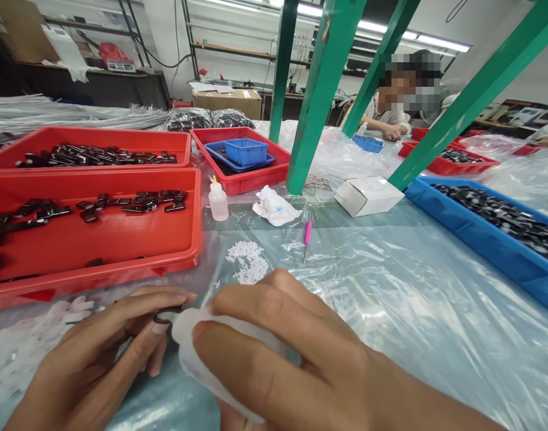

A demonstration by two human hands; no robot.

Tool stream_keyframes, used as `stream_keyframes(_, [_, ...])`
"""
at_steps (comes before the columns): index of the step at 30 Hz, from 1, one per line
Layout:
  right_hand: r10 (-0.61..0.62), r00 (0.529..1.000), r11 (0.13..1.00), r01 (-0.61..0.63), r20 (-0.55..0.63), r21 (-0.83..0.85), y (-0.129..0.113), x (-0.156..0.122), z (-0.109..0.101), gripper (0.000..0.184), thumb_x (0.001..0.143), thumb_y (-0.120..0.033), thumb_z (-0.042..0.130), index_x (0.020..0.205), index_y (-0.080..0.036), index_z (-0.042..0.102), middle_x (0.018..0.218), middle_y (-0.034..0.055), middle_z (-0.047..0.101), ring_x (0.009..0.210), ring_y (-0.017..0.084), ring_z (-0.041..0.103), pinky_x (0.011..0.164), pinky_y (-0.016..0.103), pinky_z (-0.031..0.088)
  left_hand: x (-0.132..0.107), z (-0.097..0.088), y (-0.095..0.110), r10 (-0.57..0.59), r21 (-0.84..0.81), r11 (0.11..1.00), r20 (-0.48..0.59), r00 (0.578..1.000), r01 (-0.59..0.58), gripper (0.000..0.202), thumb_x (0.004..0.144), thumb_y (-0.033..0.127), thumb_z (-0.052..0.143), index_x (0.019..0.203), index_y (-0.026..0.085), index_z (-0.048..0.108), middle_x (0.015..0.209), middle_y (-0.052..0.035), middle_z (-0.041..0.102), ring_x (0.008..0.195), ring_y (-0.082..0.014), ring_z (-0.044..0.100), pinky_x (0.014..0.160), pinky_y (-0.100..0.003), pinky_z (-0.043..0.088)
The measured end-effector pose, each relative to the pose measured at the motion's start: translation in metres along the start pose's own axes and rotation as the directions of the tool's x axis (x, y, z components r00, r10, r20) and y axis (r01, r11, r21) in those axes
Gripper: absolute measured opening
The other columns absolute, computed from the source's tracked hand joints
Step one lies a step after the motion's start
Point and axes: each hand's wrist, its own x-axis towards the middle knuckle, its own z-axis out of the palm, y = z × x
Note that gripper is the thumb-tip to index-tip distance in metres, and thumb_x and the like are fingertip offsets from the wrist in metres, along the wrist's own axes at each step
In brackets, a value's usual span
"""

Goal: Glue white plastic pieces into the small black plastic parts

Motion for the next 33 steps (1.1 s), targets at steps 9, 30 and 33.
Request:
stream_keyframes(9, [0.022, 0.996, 0.998, -0.027, -0.087, -0.062, -0.007, 0.007, -0.002, 0.022, 0.1, -0.021, 0.071, 0.121, -0.019, 0.064, 0.114, 0.0098, 0.076, 0.087, 0.022, 0.076, 0.064, 0.032, 0.065, 0.001, -0.002, 0.0, -0.009, 0.026, 1.0, -0.009, 1.0, 0.009, 0.026, 0.107, 0.025, 0.054, 0.127, 0.038, 0.064, 0.103, 0.0059, 0.076, 0.057, -0.004, 0.064, 0.056, -0.012, 0.052])
stream_keyframes(30, [-0.045, 0.992, 0.987, 0.026, -0.118, -0.156, -0.008, 0.0, -0.003, 0.012, 0.101, -0.023, 0.073, 0.113, -0.023, 0.072, 0.121, 0.0033, 0.073, 0.084, 0.015, 0.074, 0.07, 0.021, 0.065, 0.002, -0.007, -0.004, 0.102, 0.072, 0.992, 0.001, 0.995, -0.101, 0.025, 0.107, 0.02, 0.053, 0.128, 0.031, 0.064, 0.107, 0.0042, 0.072, 0.062, -0.0028, 0.062, 0.069, -0.013, 0.055])
stream_keyframes(33, [0.001, 0.999, 0.993, -0.005, -0.033, -0.115, -0.011, -0.006, -0.003, 0.025, 0.099, -0.022, 0.076, 0.123, -0.023, 0.069, 0.127, 0.0032, 0.071, 0.086, 0.016, 0.074, 0.073, 0.023, 0.066, 0.002, -0.007, -0.006, 0.109, 0.068, 0.992, 0.013, 0.994, -0.11, 0.027, 0.108, 0.019, 0.052, 0.13, 0.029, 0.063, 0.113, 0.0023, 0.073, 0.06, -0.0026, 0.062, 0.067, -0.013, 0.056])
